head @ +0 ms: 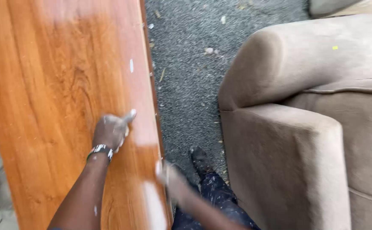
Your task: The person sands the surface of a wooden cabinet door using a sanding block. They hold the door with one hand while moving the sanding block back and forth across the wood grain to smooth the surface.
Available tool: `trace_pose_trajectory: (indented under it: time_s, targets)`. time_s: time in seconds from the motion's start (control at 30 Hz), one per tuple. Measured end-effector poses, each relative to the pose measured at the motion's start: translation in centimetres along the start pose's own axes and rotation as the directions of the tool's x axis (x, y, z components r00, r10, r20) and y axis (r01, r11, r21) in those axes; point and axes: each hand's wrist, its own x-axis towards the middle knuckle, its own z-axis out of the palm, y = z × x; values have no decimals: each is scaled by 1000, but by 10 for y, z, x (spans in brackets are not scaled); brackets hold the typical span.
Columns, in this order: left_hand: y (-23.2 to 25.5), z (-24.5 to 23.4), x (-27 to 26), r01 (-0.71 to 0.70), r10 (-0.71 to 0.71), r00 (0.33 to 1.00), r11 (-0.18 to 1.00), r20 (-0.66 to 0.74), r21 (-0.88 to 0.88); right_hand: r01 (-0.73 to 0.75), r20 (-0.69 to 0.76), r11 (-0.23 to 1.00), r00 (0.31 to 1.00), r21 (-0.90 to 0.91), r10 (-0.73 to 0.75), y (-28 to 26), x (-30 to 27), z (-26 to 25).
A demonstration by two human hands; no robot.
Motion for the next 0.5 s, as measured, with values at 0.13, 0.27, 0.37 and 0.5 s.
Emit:
trace_pose_trajectory:
  time_s: [0.13, 0.27, 0.37, 0.5]
  targets:
    - [-61, 46, -39, -201, 114, 960, 917, 256, 345, -394, 96, 913, 910, -106, 403, 103, -26, -11]
    - [-69, 64, -106, -33, -39, 957, 971, 289, 238, -65, -37, 998, 997, -4, 65, -1, 75, -9]
    - [-134, 90, -61, -409, 242, 887, 808, 394, 424, 11, -102, 1000, 995, -2, -11, 6, 69, -3]
    - [-159, 108, -33, -418, 218, 882, 774, 419, 476, -471, -42, 876, 882, -105, 469, 85, -49, -10]
